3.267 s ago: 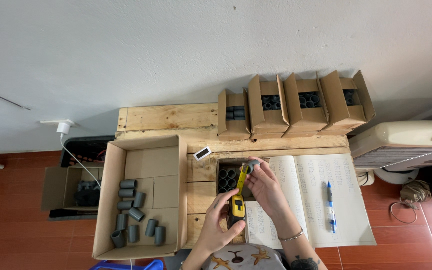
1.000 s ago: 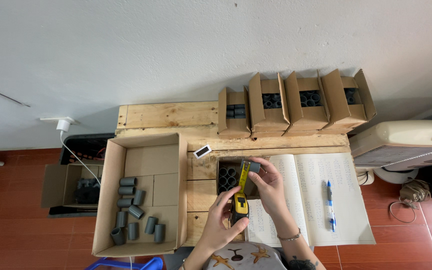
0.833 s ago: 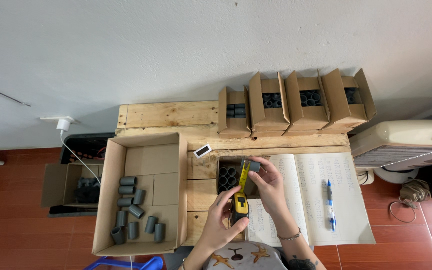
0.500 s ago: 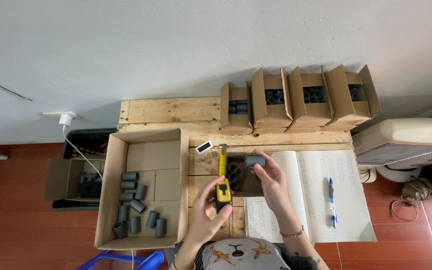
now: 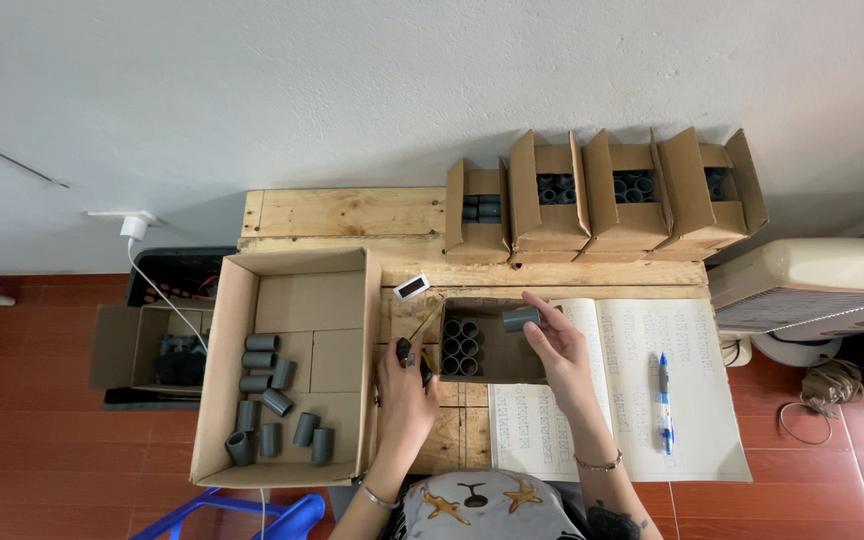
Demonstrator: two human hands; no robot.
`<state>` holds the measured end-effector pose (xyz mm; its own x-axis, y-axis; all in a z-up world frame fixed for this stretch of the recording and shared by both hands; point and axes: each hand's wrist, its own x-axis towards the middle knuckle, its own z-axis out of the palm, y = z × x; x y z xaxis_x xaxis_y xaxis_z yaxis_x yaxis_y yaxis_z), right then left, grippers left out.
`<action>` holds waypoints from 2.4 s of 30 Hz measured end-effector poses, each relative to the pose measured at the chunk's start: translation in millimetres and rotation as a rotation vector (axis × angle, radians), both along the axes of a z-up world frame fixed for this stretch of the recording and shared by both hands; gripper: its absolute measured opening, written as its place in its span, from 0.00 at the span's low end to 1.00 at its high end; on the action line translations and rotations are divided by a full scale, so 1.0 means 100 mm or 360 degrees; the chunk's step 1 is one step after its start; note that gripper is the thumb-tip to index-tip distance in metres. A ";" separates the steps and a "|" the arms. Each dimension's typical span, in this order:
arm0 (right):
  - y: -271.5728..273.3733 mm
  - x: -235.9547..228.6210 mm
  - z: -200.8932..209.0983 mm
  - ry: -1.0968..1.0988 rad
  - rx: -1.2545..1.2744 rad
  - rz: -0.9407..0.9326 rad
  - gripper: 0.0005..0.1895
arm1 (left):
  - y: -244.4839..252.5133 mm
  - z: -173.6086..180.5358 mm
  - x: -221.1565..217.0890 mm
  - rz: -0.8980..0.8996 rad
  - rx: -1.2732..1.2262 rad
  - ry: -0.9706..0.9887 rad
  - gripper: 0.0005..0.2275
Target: The person repeatedly picks up small gray pipe fittings from a cardboard box, measures their length with a tape measure, and records the measurements in a notebook. The person handles the fittings one at a time, measures each, and writes down the results.
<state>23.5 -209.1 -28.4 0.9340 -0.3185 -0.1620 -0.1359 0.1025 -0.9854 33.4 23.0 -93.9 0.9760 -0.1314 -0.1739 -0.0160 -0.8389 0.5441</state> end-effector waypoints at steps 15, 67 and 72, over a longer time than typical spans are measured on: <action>0.04 0.16 0.03 0.0394 -0.1268 0.0806 0.16 | 0.01 0.54 -0.03 -0.0248 -0.0745 -0.0208 0.19; -1.22 -1.81 -1.25 0.0043 -0.0673 -0.0515 0.12 | -0.05 0.51 -0.06 -0.0217 -0.0738 -0.0074 0.23; -1.16 -1.78 -1.20 -0.0037 -0.1101 -0.0482 0.06 | -0.05 0.49 -0.06 -0.0205 -0.0723 -0.0074 0.24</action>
